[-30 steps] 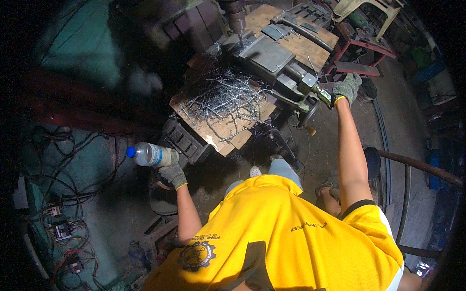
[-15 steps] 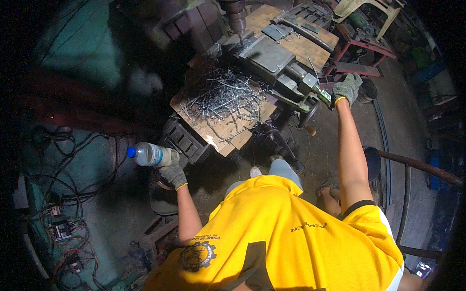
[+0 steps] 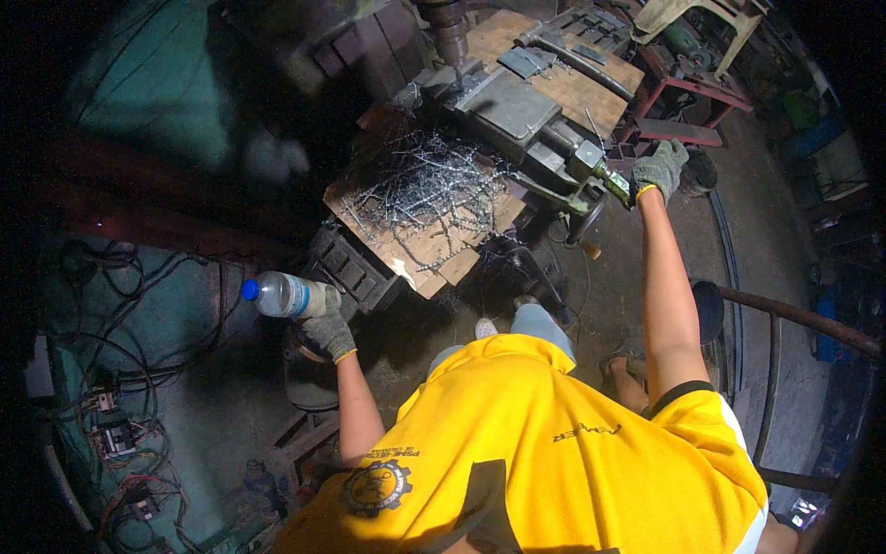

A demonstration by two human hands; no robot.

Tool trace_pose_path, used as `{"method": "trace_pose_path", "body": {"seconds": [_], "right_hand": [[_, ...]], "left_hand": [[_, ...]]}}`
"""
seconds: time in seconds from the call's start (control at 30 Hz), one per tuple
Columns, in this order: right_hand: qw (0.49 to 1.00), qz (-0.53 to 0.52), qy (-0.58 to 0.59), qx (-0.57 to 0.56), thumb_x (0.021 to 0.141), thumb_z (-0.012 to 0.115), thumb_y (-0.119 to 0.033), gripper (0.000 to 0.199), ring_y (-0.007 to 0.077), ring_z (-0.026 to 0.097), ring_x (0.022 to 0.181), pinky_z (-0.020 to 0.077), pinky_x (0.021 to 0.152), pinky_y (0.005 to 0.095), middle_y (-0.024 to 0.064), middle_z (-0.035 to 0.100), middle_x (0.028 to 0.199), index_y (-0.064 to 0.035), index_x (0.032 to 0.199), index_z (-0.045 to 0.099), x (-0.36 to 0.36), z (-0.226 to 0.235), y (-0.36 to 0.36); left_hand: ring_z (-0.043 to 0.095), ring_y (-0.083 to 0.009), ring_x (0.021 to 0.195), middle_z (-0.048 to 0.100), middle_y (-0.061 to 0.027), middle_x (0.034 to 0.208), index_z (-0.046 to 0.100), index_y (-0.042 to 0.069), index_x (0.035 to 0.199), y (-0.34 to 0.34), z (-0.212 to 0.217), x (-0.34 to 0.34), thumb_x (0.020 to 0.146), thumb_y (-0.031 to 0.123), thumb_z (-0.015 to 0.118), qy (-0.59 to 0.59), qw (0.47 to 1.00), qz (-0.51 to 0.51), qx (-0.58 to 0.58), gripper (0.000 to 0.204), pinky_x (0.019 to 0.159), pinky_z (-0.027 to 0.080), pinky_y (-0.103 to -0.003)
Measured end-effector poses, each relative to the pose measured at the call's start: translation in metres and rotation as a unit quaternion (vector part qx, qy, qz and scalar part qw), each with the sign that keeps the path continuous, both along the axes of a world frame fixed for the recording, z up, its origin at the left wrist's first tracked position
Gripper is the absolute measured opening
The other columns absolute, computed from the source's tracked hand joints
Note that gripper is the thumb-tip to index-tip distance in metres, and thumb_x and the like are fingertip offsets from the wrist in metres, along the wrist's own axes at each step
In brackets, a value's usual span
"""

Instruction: The person operates a drill press to drill holes in small metal pieces. They apply liquid from a bottle to the work area, adjust the drill press handle, and use a hammer to tap the metal pieces into position.

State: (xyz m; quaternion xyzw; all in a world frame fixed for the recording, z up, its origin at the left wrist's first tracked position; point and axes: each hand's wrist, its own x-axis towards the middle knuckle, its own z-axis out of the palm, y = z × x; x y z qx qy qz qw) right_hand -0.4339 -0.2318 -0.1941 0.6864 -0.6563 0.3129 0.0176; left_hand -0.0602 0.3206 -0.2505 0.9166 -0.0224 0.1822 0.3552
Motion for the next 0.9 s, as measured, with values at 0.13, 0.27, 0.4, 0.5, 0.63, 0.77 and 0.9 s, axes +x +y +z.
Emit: {"method": "trace_pose_path", "body": {"seconds": [0.13, 0.27, 0.4, 0.5, 0.63, 0.77, 0.9], "right_hand": [[0.999, 0.003, 0.026, -0.019, 0.080, 0.057, -0.013, 0.047, 0.0332, 0.043, 0.132, 0.0394, 0.107, 0.0381, 0.0158, 0.043, 0.143, -0.0102, 0.127, 0.057, -0.002, -0.004, -0.001], [1.000, 0.008, 0.015, -0.018, 0.079, 0.057, -0.014, 0.047, 0.0333, 0.044, 0.132, 0.0375, 0.109, 0.0375, 0.0161, 0.042, 0.144, -0.0095, 0.127, 0.057, -0.002, -0.008, -0.005], [0.999, 0.012, -0.047, -0.024, 0.080, 0.058, -0.015, 0.046, 0.0323, 0.044, 0.133, 0.0367, 0.109, 0.0364, 0.0149, 0.042, 0.145, -0.0088, 0.126, 0.057, -0.001, -0.010, -0.007], [1.000, 0.004, -0.019, 0.006, 0.083, 0.058, -0.016, 0.045, 0.0313, 0.044, 0.133, 0.0369, 0.109, 0.0360, 0.0134, 0.042, 0.145, -0.0079, 0.127, 0.056, -0.001, -0.008, -0.005], [1.000, -0.001, 0.005, 0.009, 0.084, 0.056, -0.015, 0.046, 0.0310, 0.043, 0.134, 0.0380, 0.108, 0.0364, 0.0126, 0.042, 0.144, -0.0087, 0.130, 0.055, 0.002, -0.003, 0.001], [1.000, -0.011, -0.021, 0.014, 0.083, 0.056, -0.014, 0.048, 0.0318, 0.045, 0.131, 0.0404, 0.106, 0.0371, 0.0119, 0.040, 0.145, -0.0123, 0.131, 0.054, 0.004, 0.001, 0.007], [0.999, -0.011, -0.031, 0.016, 0.084, 0.056, -0.014, 0.046, 0.0332, 0.050, 0.127, 0.0417, 0.104, 0.0370, 0.0105, 0.039, 0.146, -0.0131, 0.130, 0.055, 0.005, 0.001, 0.008]], "left_hand": [[0.062, -0.0380, 0.107, 0.064, -0.0234, 0.117, 0.055, -0.005, 0.123, 0.001, 0.014, 0.011, 0.064, 0.047, 0.087, 0.070, 0.994, -0.038, -0.071, 0.085, 0.095, 0.048, -0.046], [0.061, -0.0391, 0.108, 0.062, -0.0233, 0.120, 0.053, 0.000, 0.128, -0.039, 0.082, 0.024, 0.074, 0.047, 0.079, -0.013, 0.974, -0.200, 0.109, 0.077, 0.093, 0.048, -0.045], [0.059, -0.0410, 0.112, 0.060, -0.0211, 0.123, 0.045, 0.009, 0.135, -0.119, 0.173, 0.033, 0.071, 0.039, 0.079, -0.009, 0.867, -0.429, 0.252, 0.079, 0.094, 0.048, -0.046], [0.062, -0.0417, 0.105, 0.064, -0.0218, 0.115, 0.049, 0.007, 0.127, -0.182, 0.223, 0.040, 0.069, 0.035, 0.080, 0.034, 0.798, -0.470, 0.375, 0.071, 0.089, 0.050, -0.049], [0.066, -0.0394, 0.098, 0.067, -0.0215, 0.108, 0.058, 0.009, 0.116, -0.249, 0.247, 0.050, 0.070, 0.024, 0.075, -0.064, 0.748, -0.500, 0.433, 0.051, 0.085, 0.053, -0.049], [0.066, -0.0403, 0.097, 0.067, -0.0220, 0.106, 0.060, 0.008, 0.114, -0.299, 0.256, 0.059, 0.070, 0.024, 0.075, -0.109, 0.706, -0.499, 0.490, 0.049, 0.085, 0.054, -0.048], [0.068, -0.0360, 0.097, 0.069, -0.0186, 0.106, 0.067, 0.008, 0.109, -0.324, 0.269, 0.056, 0.069, 0.025, 0.077, -0.122, 0.663, -0.481, 0.560, 0.045, 0.084, 0.054, -0.046]]}}
